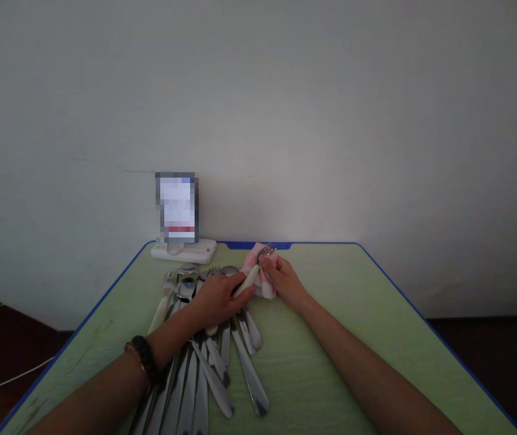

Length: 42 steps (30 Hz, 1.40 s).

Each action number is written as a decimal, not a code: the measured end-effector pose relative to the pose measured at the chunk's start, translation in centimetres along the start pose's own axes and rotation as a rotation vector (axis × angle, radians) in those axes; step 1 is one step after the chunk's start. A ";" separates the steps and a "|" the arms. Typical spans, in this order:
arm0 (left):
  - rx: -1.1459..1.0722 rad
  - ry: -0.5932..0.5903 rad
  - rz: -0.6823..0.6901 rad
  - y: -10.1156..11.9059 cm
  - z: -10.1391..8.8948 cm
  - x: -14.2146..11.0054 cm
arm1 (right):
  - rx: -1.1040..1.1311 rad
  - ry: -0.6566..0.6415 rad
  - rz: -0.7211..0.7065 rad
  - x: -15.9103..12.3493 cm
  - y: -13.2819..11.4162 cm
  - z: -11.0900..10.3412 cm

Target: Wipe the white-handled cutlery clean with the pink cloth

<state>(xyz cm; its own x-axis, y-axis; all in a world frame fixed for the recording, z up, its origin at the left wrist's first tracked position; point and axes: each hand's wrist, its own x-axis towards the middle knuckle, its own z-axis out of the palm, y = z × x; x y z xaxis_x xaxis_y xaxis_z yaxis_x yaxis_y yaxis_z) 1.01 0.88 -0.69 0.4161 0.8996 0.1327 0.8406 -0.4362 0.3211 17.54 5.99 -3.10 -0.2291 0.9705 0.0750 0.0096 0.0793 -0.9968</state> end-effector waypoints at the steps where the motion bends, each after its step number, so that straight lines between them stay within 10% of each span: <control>1: 0.001 -0.003 -0.002 0.0 0.0 0.0 | 0.000 0.000 -0.001 0.0 0.0 0.0; 42: -0.021 0.007 0.012 0.0 0.0 0.0 | 0.248 0.021 0.062 0.3 0.6 0.1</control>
<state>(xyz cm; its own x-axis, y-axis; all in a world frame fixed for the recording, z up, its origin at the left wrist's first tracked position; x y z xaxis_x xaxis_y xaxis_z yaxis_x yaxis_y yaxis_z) 0.97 0.85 -0.65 0.4235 0.8945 0.1433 0.8283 -0.4464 0.3387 17.37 6.33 -3.70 -0.2150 0.9766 0.0117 -0.2163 -0.0359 -0.9757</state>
